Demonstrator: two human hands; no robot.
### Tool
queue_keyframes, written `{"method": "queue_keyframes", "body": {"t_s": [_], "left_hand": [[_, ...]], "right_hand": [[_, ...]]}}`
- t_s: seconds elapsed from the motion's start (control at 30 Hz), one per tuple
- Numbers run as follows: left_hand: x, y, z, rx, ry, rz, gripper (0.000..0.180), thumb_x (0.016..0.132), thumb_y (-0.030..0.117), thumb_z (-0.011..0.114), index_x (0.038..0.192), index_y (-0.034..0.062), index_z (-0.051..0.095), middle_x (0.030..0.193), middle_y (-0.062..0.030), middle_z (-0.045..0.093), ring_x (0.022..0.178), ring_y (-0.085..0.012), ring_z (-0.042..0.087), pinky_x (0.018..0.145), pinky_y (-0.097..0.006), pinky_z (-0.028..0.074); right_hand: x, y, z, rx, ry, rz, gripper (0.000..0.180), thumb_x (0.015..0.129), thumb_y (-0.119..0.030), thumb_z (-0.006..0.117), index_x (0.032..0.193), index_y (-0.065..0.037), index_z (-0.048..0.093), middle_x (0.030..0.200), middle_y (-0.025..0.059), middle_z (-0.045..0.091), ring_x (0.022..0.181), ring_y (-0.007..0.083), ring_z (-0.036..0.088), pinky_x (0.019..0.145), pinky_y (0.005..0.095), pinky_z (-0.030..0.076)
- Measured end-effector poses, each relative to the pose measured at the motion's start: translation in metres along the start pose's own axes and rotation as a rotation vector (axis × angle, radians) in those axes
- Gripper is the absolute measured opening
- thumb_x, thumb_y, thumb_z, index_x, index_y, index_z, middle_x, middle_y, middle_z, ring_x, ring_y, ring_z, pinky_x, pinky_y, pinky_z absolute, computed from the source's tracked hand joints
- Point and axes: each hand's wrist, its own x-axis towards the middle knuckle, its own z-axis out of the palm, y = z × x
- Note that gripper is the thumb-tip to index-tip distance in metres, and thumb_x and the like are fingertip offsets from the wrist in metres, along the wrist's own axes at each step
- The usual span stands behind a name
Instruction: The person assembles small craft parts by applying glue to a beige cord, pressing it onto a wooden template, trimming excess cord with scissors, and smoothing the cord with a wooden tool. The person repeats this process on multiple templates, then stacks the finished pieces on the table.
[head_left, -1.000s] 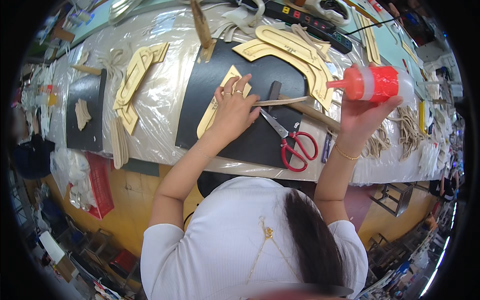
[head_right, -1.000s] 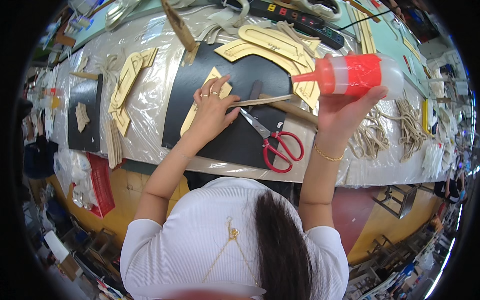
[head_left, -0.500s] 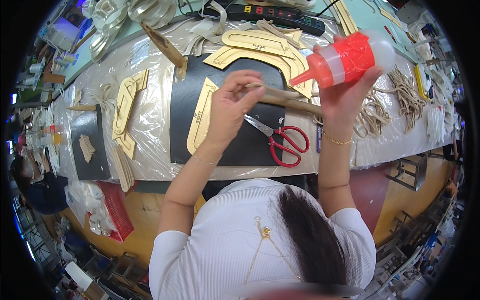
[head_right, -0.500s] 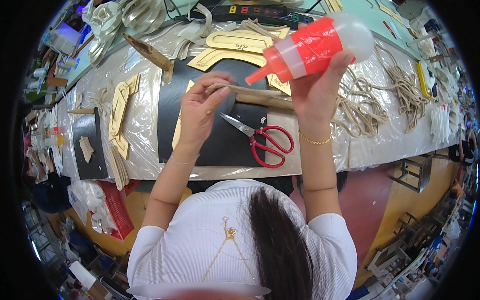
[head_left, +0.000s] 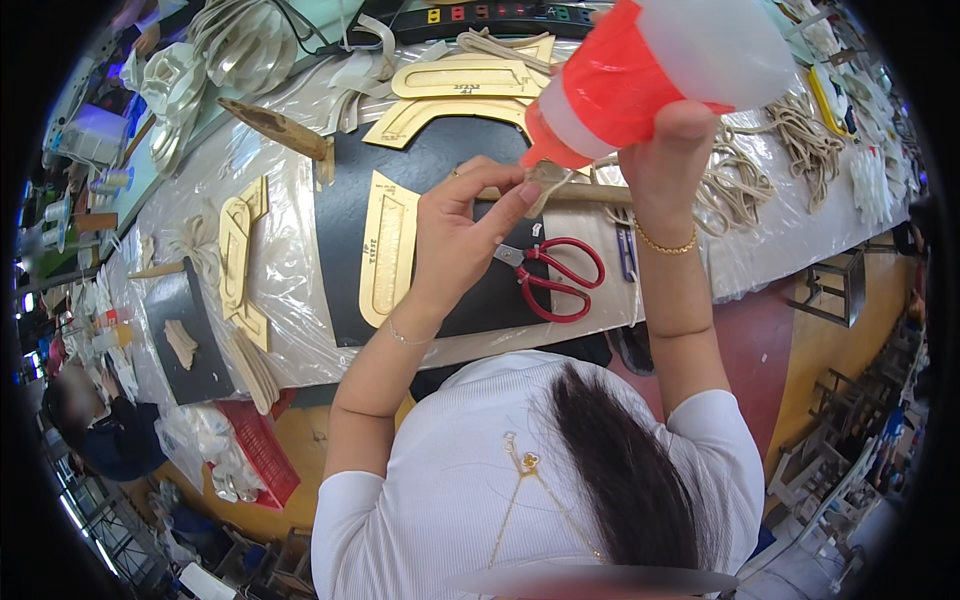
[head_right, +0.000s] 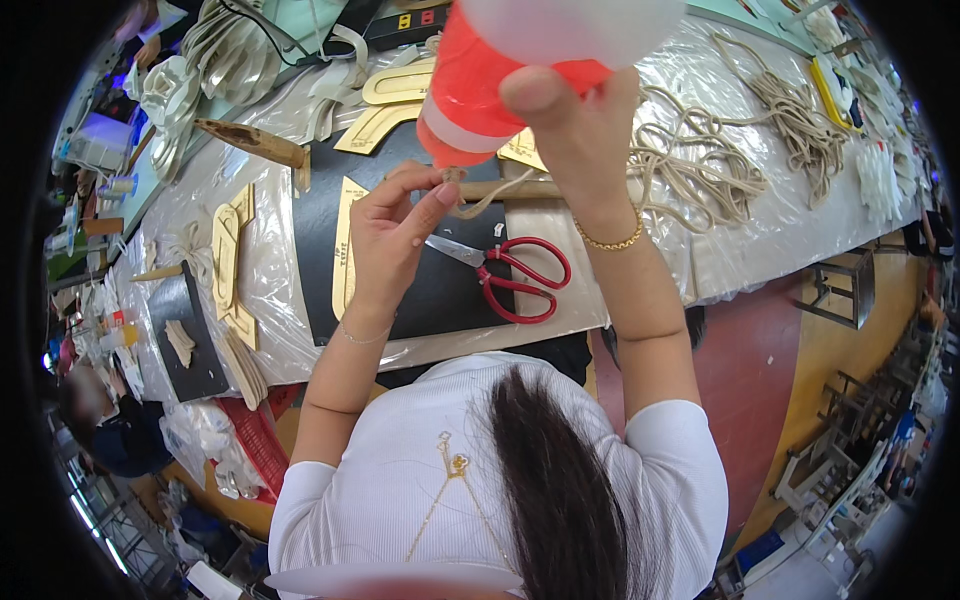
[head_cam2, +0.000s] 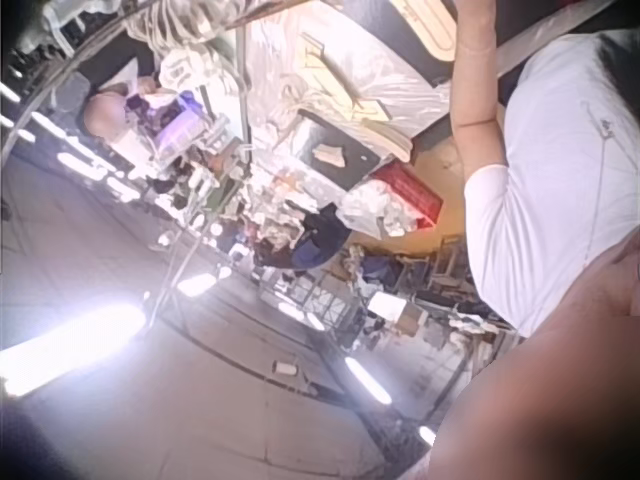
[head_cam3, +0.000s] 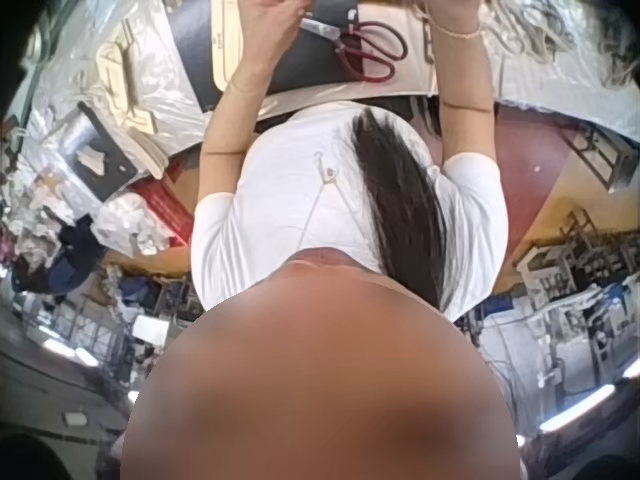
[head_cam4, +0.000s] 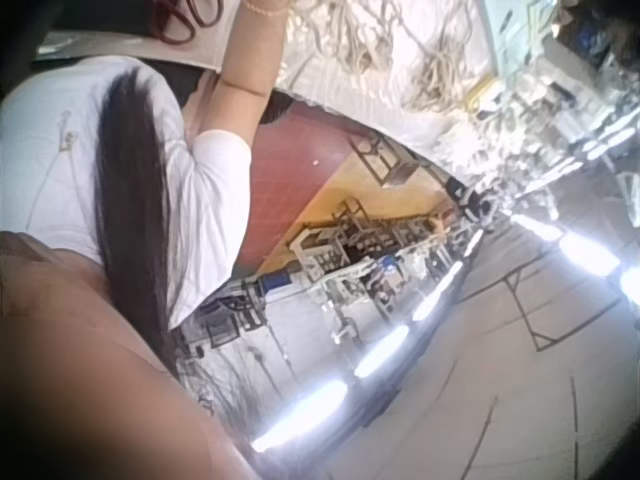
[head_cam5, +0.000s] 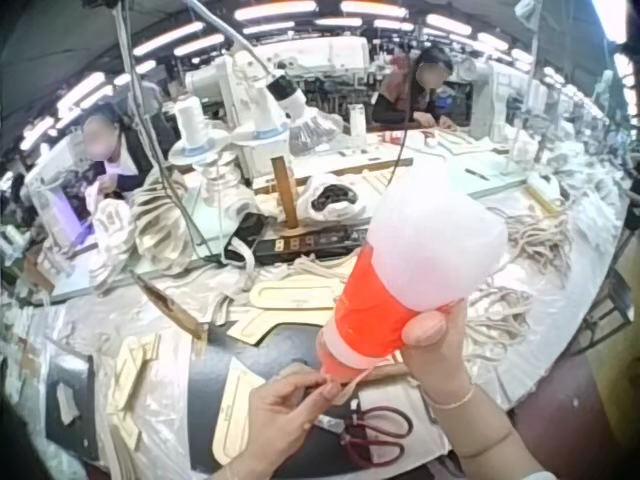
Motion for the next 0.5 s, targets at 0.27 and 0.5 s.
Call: {"method": "queue_keyframes", "body": {"t_s": [0.27,0.5], "left_hand": [[-0.002,-0.002,-0.005,-0.017,-0.003,-0.015,0.016,0.093,0.006,0.072,0.106,-0.0028,0.072,0.097,-0.0082,0.068,0.087,-0.0121,0.061,0.081,-0.026,0.047],[0.024,-0.024,-0.056,-0.08,0.197,-0.02,0.03,0.098,0.017,0.068,0.119,-0.0043,0.067,0.107,-0.0088,0.07,0.096,-0.0129,0.062,0.087,-0.025,0.048]], "right_hand": [[0.005,0.0,-0.013,-0.205,-0.114,0.004,0.116,0.071,-0.083,0.063,0.146,0.001,0.036,0.133,0.0218,0.058,0.111,0.031,0.067,0.09,0.0486,0.061],[0.003,-0.06,-0.047,-0.727,-0.343,0.289,0.082,0.069,-0.046,0.09,0.126,0.002,0.056,0.12,0.0141,0.065,0.106,0.0225,0.066,0.092,0.0372,0.054]]}}
